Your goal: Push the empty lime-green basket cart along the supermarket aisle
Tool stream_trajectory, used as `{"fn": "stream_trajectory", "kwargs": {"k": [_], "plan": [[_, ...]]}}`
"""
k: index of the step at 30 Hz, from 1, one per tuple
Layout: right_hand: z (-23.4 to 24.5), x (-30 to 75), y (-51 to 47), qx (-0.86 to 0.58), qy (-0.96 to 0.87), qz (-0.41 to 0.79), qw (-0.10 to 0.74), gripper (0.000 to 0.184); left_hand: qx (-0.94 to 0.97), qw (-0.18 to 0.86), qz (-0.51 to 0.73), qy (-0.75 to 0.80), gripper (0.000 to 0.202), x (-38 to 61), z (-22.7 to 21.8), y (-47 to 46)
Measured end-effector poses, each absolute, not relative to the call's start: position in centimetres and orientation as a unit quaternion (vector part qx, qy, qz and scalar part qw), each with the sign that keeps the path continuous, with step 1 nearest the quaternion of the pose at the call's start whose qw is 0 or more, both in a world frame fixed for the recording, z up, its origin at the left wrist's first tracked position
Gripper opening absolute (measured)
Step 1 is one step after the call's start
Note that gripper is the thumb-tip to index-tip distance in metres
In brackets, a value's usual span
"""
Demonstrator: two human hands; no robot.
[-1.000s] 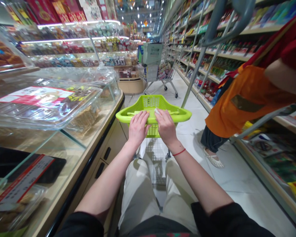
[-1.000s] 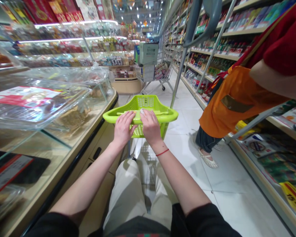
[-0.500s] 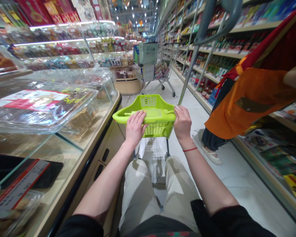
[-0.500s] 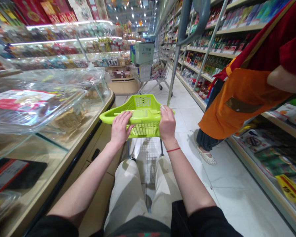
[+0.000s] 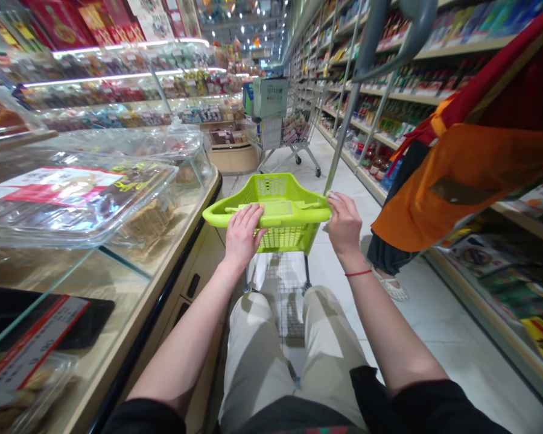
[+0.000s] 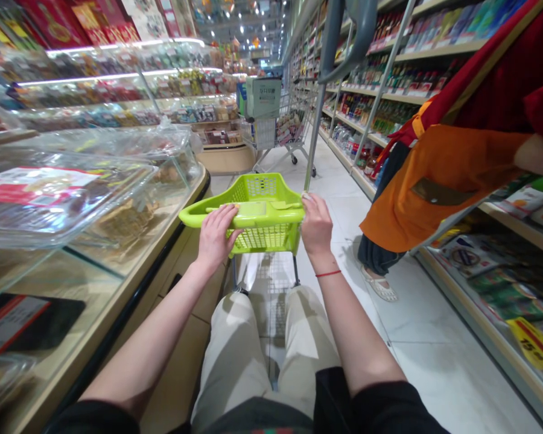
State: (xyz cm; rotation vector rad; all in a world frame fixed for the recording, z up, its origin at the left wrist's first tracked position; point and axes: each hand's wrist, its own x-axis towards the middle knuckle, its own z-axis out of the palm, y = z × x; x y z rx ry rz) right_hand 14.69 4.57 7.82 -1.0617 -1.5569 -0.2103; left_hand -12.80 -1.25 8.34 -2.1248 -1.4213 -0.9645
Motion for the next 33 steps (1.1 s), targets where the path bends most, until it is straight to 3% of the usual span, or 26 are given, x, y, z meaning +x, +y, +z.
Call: {"fn": "stream_trajectory", "kwargs": {"k": [4, 12, 24, 33], "plan": [[8.2, 14.8, 4.8, -0.46, -0.663, -0.07, 0.586, 0.033, -0.758, 0.203, -0.35, -0.512, 0.049, -12.6, 8.4, -1.3], [7.2, 7.8, 2.1, -0.382, -0.767, -0.072, 0.51, 0.042, -0.756, 0.212, -0.357, -0.506, 0.05, -12.8, 8.1, -1.3], [9.6, 15.4, 6.8, -0.447, -0.71, -0.047, 0.542, 0.029, -0.759, 0.205, -0.355, -0.506, 0.05, -13.1, 8.3, -1.2], [8.9, 6.6, 2.4, -0.408, -0.763, -0.056, 0.498, 0.034, -0.749, 0.214, -0.357, -0.516, 0.048, -12.7, 8.3, -1.3]]}}
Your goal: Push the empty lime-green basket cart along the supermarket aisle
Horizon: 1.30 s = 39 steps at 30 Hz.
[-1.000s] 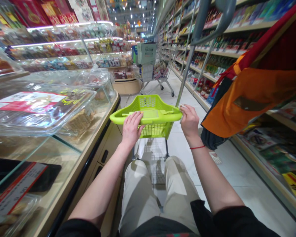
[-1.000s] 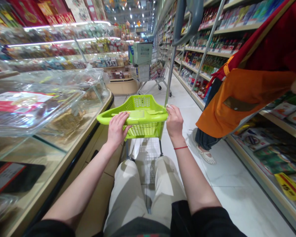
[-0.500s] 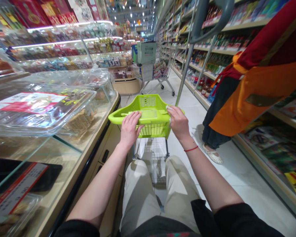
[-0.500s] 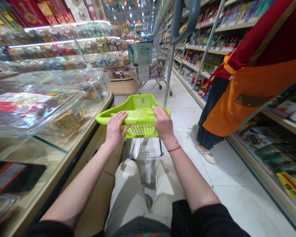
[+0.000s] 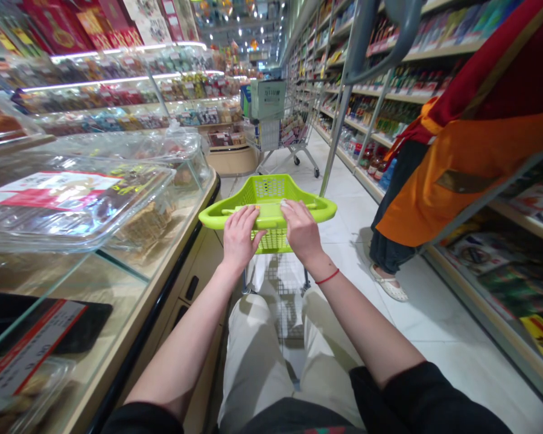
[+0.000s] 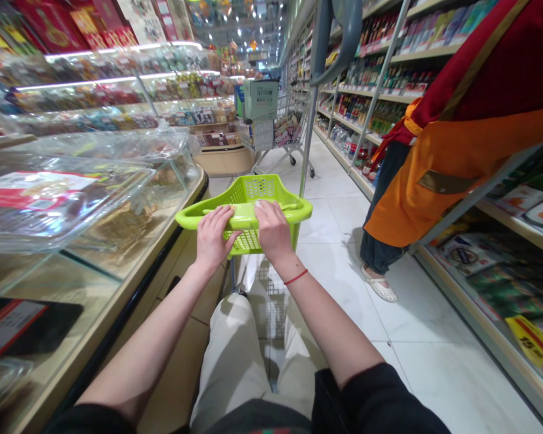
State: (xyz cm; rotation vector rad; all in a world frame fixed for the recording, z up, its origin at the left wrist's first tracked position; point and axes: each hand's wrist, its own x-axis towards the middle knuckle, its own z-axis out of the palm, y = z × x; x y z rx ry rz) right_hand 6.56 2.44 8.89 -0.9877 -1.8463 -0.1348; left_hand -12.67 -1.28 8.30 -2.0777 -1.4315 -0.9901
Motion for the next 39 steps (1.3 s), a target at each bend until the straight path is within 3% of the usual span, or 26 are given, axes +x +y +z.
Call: {"fn": "stream_trajectory", "kwargs": {"k": [11, 25, 39], "plan": [[9.2, 14.5, 6.0, -0.456, -0.697, -0.053, 0.551, 0.032, -0.749, 0.213, -0.361, -0.512, 0.048, -13.4, 8.0, -1.1], [9.2, 7.9, 2.4, -0.427, -0.748, -0.036, 0.508, 0.035, -0.81, 0.212, -0.28, -0.469, 0.058, -7.3, 9.0, -2.1], [9.3, 13.6, 5.2, -0.468, -0.702, -0.045, 0.535, 0.032, -0.799, 0.221, -0.277, -0.486, 0.056, -6.1, 8.5, -1.7]]}}
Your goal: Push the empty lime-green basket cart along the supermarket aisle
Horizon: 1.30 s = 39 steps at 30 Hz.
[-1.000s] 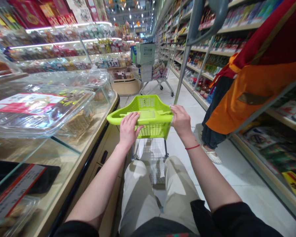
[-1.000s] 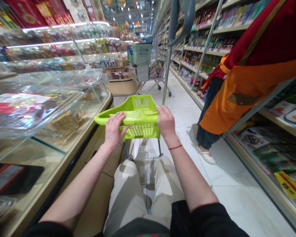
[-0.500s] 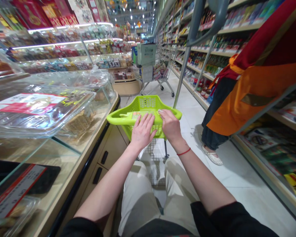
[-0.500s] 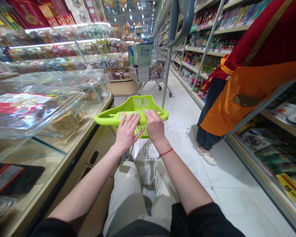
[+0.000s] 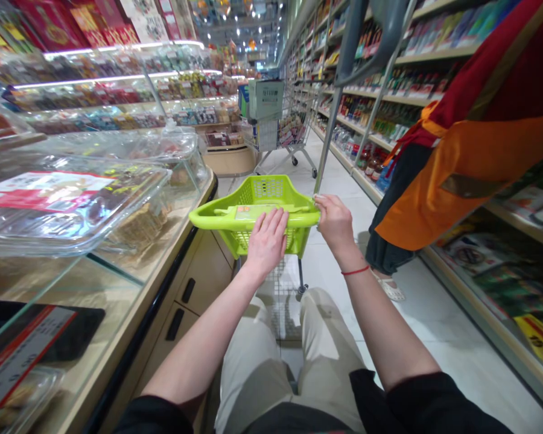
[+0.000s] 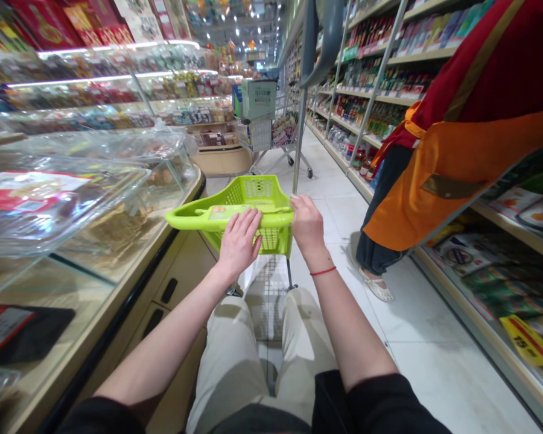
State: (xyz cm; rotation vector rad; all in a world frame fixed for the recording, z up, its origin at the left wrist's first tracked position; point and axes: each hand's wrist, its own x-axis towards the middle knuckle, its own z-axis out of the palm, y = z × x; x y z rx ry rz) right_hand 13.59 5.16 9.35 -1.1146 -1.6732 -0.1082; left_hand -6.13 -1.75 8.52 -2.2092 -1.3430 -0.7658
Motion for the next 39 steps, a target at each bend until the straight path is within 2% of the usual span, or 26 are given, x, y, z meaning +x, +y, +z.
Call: {"fn": "stream_trajectory", "kwargs": {"k": [5, 9, 13, 17, 21, 25, 30, 34, 39], "plan": [[8.4, 10.3, 1.9, -0.407, -0.764, -0.059, 0.497, 0.038, -0.794, 0.209, -0.303, -0.484, 0.054, -6.1, 8.3, -1.9], [8.5, 10.4, 2.0, -0.37, -0.778, -0.048, 0.505, 0.037, -0.789, 0.209, -0.322, -0.48, 0.051, -6.8, 8.1, -2.0], [10.2, 12.8, 5.6, -0.414, -0.75, 0.009, 0.515, 0.03, -0.796, 0.199, -0.323, -0.471, 0.051, -7.2, 8.0, -2.0], [11.9, 14.3, 8.9, -0.463, -0.755, 0.101, 0.454, 0.028, -0.799, 0.197, -0.328, -0.465, 0.052, -7.3, 8.0, -1.8], [12.1, 14.7, 9.4, -0.471, -0.755, 0.156, 0.43, 0.026, -0.801, 0.205, -0.331, -0.454, 0.051, -7.7, 7.9, -1.7], [11.3, 14.2, 7.7, -0.444, -0.762, 0.138, 0.45, 0.026, -0.8, 0.217, -0.342, -0.443, 0.049, -8.4, 7.6, -1.8], [10.6, 12.0, 3.6, -0.37, -0.785, 0.059, 0.493, 0.03, -0.795, 0.212, -0.345, -0.45, 0.049, -9.3, 7.3, -2.0], [10.0, 10.2, 1.6, -0.308, -0.825, 0.019, 0.474, 0.034, -0.794, 0.202, -0.337, -0.464, 0.049, -9.5, 7.4, -2.1], [10.3, 11.6, 3.7, -0.344, -0.788, 0.043, 0.508, 0.03, -0.801, 0.197, -0.334, -0.456, 0.049, -9.6, 7.7, -2.0]]}}
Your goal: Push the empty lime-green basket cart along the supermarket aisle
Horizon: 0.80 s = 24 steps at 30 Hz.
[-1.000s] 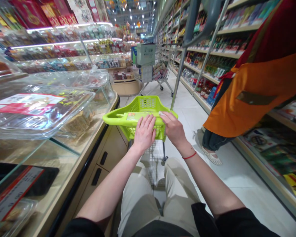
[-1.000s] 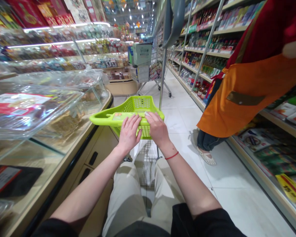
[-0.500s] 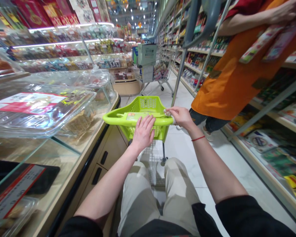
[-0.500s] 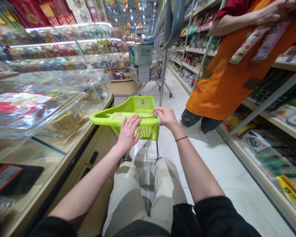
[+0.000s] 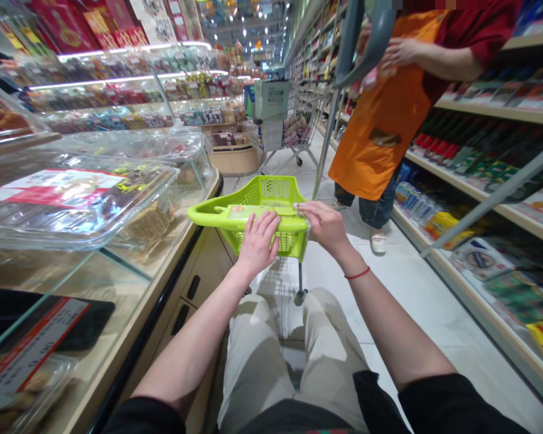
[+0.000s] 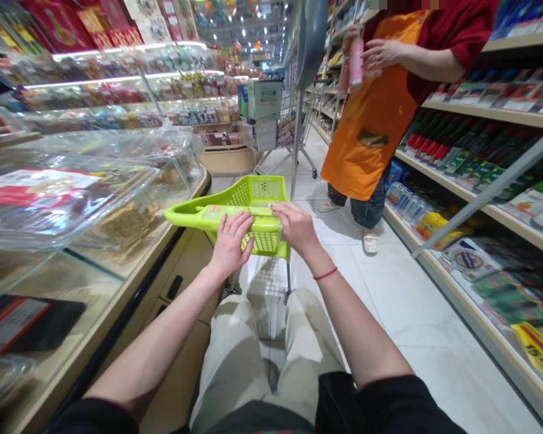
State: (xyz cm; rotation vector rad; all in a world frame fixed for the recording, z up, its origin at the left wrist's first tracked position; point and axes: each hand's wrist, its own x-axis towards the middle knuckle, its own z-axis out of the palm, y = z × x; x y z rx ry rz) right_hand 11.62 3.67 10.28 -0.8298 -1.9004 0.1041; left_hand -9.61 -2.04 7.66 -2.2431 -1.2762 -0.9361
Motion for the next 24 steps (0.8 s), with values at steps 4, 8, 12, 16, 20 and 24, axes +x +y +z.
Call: {"fn": "stream_trajectory", "kwargs": {"k": [4, 8, 12, 16, 20, 24], "plan": [[10.7, 14.1, 6.7, -0.382, -0.76, 0.108, 0.515, 0.027, -0.806, 0.189, -0.325, -0.458, 0.052, -9.4, 7.9, -1.9], [10.4, 14.3, 7.2, -0.421, -0.724, 0.109, 0.535, 0.026, -0.807, 0.184, -0.32, -0.461, 0.054, -9.0, 8.1, -1.9], [9.5, 10.5, 4.3, -0.423, -0.697, 0.016, 0.579, 0.031, -0.806, 0.194, -0.325, -0.454, 0.052, -8.7, 8.0, -1.9], [9.3, 6.9, 1.8, -0.384, -0.763, -0.026, 0.52, 0.034, -0.805, 0.196, -0.326, -0.456, 0.052, -8.7, 7.8, -1.8], [9.7, 8.2, 2.9, -0.373, -0.782, -0.03, 0.498, 0.031, -0.808, 0.192, -0.323, -0.453, 0.051, -8.8, 7.8, -1.7], [10.0, 11.1, 4.7, -0.375, -0.779, -0.016, 0.502, 0.028, -0.814, 0.189, -0.318, -0.448, 0.05, -8.7, 7.7, -1.5]]}}
